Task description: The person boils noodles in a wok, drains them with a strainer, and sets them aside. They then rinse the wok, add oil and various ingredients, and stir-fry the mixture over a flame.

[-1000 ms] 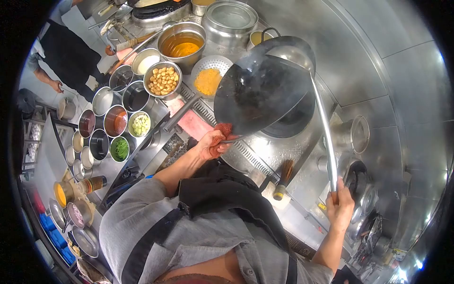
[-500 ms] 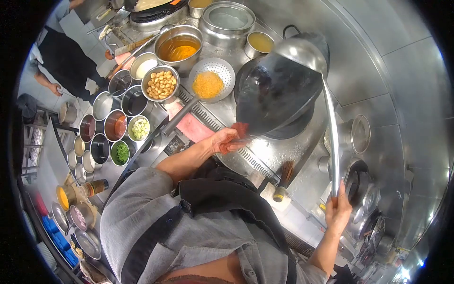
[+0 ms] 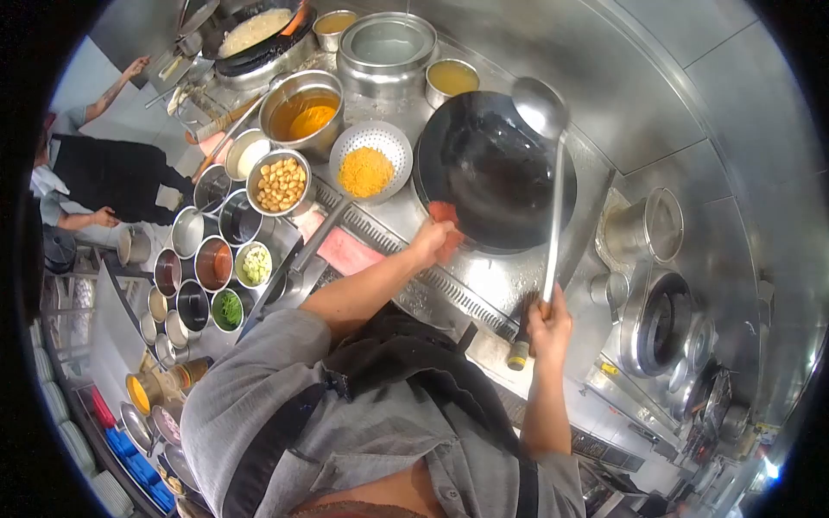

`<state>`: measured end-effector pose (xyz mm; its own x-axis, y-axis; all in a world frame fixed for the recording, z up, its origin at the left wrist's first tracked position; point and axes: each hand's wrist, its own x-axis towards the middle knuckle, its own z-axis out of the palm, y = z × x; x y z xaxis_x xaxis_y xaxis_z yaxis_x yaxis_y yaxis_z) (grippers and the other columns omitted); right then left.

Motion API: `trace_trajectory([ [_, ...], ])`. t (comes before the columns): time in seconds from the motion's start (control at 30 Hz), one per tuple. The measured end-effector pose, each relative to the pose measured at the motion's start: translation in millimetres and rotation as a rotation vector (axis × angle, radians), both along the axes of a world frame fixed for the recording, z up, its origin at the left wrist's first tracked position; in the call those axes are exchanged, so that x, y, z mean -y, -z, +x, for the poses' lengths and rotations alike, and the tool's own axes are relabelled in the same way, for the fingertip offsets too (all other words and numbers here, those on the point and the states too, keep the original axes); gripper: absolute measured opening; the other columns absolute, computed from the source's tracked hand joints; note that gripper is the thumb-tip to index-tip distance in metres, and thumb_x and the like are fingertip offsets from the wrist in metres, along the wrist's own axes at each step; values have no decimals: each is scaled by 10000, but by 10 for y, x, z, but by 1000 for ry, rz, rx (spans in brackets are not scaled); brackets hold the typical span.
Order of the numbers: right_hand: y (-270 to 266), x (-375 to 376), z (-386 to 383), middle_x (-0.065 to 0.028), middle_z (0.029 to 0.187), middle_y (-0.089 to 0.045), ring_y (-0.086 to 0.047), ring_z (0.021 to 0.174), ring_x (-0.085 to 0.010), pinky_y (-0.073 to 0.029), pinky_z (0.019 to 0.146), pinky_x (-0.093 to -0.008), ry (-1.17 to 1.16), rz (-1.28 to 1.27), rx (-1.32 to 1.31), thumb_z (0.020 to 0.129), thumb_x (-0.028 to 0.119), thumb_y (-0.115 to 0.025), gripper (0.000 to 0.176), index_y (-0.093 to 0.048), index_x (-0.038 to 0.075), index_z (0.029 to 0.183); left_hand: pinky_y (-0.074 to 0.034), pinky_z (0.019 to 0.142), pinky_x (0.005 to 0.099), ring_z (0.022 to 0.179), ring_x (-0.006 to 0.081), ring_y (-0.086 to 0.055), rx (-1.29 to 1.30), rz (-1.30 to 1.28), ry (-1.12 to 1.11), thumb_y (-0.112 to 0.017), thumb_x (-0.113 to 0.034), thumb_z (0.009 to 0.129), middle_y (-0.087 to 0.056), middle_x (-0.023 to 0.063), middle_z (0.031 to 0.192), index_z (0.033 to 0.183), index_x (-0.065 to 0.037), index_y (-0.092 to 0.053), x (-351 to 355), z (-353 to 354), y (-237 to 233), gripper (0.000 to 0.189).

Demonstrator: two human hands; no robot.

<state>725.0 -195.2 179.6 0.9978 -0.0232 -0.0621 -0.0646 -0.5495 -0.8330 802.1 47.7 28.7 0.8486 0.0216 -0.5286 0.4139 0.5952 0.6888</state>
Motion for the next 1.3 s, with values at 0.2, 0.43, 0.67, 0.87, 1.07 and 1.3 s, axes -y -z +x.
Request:
trace_trajectory([
  [0.2,-165,-981,1292,-249,926,-591,-605,843,-354,-475,752,-386,-350,-305,304,742,59,-583,495,-499,-3,1226,-436,860,432,1020,389,-566,192,409,307,-480,-421,886,-579,266,1084,1230,-4,-447,38,121,762,542],
  [0.43,-45,-2657,2771,-254,999,-572,-576,932,-387,-455,794,-431,-564,-626,379,749,56,-557,377,-524,-27,1116,-473,771,478,879,438,-593,152,1055,419,-613,-507,761,-591,304,948,1144,24,-421,-1212,-934,261,682],
  [0.67,167,-3735,3150,-143,598,-568,-572,488,-243,-456,449,-352,-466,-197,-192,740,51,-550,106,-575,-22,813,-420,876,432,955,345,-542,192,1538,375,-649,-431,750,-557,217,987,1153,3,-464,-1570,-1300,407,620],
  [0.87,346,-3420,2839,-148,765,-607,-551,517,-210,-417,410,-300,-303,691,-446,727,32,-616,383,-498,-88,1071,-408,893,474,997,380,-536,130,1440,307,-719,-341,666,-561,235,1048,1262,69,-367,-1686,-1288,761,805],
  [1.07,-107,-2800,1902,-139,843,-588,-519,528,-154,-379,384,-231,-385,759,-481,760,87,-581,532,-402,-123,1215,-386,952,460,1077,414,-509,24,1258,356,-668,-420,722,-529,289,1127,1303,76,-321,-1754,-1219,615,839],
  [1.3,-64,-2201,1136,-146,867,-596,-516,500,-141,-374,366,-236,-337,678,-641,747,90,-593,599,-364,-142,1251,-366,972,465,1161,430,-444,66,1351,242,-623,-490,746,-496,304,1180,1273,86,-367,-1879,-1215,240,822],
])
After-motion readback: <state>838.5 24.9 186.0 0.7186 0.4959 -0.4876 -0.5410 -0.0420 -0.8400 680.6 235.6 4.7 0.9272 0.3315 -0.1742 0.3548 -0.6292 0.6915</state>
